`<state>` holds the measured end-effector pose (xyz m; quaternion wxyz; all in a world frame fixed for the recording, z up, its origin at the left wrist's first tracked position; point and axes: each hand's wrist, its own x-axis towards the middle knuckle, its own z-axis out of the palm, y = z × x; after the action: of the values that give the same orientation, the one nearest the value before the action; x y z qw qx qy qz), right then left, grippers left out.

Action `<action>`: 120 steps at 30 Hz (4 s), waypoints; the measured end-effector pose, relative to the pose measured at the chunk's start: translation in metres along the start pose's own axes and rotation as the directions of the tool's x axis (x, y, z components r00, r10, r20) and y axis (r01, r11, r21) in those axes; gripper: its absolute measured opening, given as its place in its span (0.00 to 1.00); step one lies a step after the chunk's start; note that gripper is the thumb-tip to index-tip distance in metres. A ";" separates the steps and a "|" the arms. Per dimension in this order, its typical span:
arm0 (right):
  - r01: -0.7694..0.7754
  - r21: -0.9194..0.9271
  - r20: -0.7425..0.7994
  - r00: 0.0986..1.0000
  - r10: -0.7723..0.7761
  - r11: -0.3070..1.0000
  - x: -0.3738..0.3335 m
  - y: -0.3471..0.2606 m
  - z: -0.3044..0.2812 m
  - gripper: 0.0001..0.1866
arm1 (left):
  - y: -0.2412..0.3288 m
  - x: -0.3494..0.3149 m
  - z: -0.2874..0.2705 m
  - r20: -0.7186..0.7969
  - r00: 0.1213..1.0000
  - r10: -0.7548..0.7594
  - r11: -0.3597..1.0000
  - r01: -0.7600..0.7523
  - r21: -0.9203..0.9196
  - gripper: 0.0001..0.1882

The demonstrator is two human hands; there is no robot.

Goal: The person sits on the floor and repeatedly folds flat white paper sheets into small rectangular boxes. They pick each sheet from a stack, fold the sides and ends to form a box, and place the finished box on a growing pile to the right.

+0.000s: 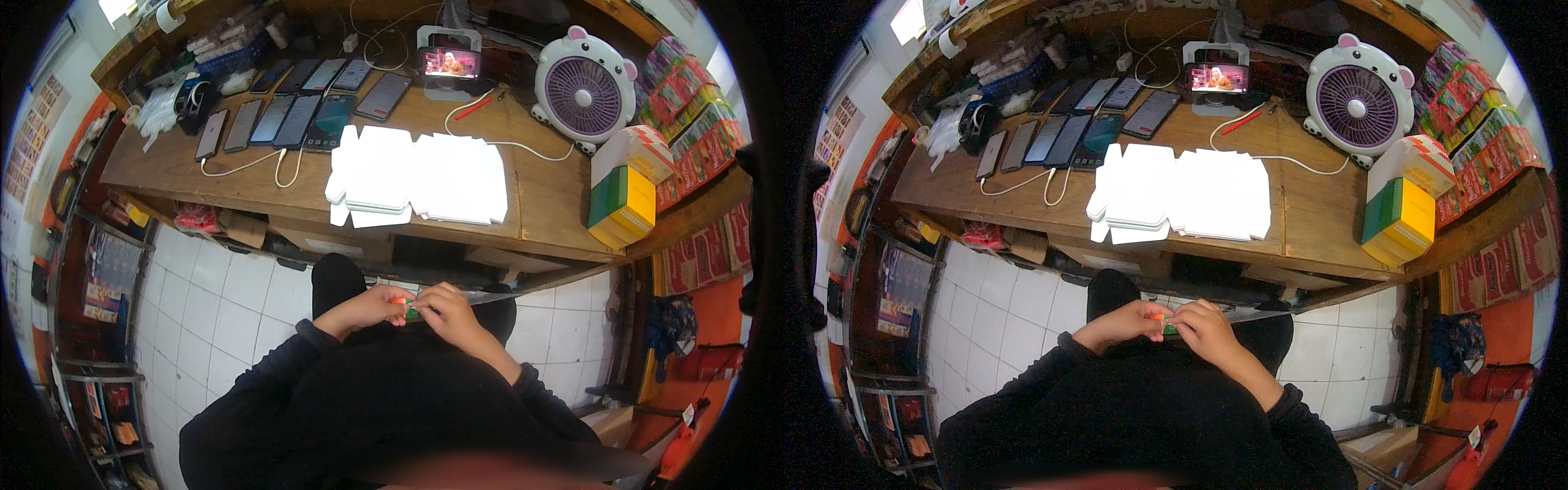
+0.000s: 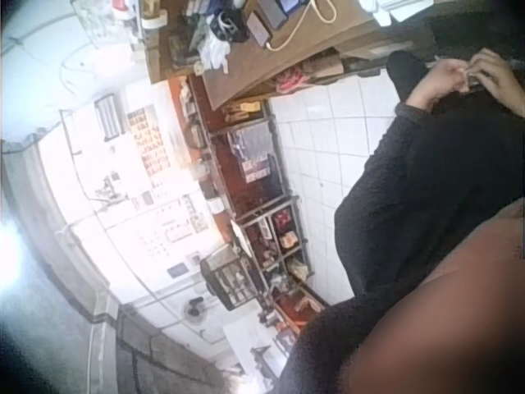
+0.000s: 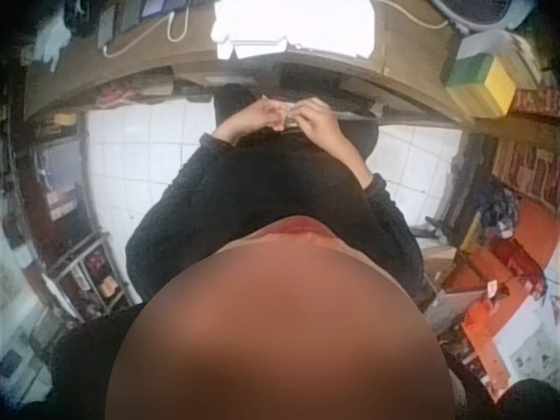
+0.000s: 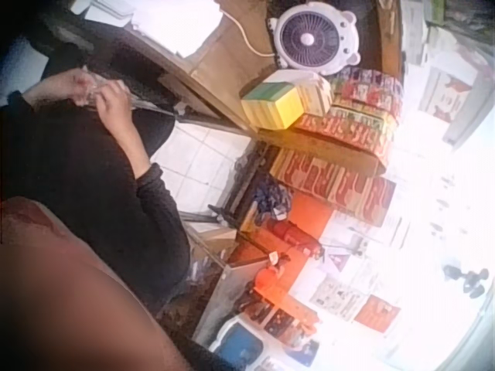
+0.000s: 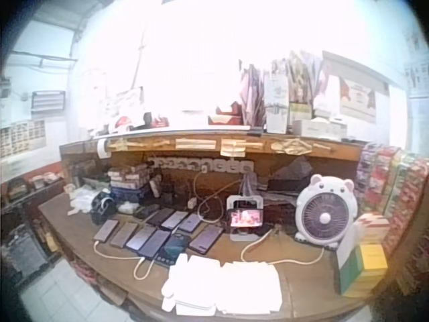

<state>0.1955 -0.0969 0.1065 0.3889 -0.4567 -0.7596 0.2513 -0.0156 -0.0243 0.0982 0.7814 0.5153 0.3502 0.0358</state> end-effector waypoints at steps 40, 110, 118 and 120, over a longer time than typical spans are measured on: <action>-0.515 0.445 0.068 0.835 0.546 0.733 0.007 0.056 0.022 0.08 | -0.033 0.009 -0.026 0.011 0.931 0.366 0.293 -0.126 0.948 0.19; -0.319 0.230 -0.317 0.869 0.380 0.920 0.013 0.035 0.089 0.12 | -0.077 0.054 0.011 -0.594 0.639 0.488 0.815 -0.577 0.049 0.14; -0.487 -0.152 -0.156 0.871 0.466 0.860 -0.005 0.036 0.083 0.23 | -0.071 0.056 -0.034 -0.846 0.495 0.196 0.633 -0.723 -0.277 0.12; -0.476 -0.178 -0.030 0.877 0.479 0.861 -0.014 0.048 0.079 0.24 | -0.069 0.052 -0.037 -0.879 0.441 0.183 0.610 -0.752 -0.250 0.13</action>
<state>0.1587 -0.0893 0.0215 0.2658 -0.6619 -0.6454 0.2734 -0.0192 -0.0061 0.0058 0.6167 0.2384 0.4503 0.6001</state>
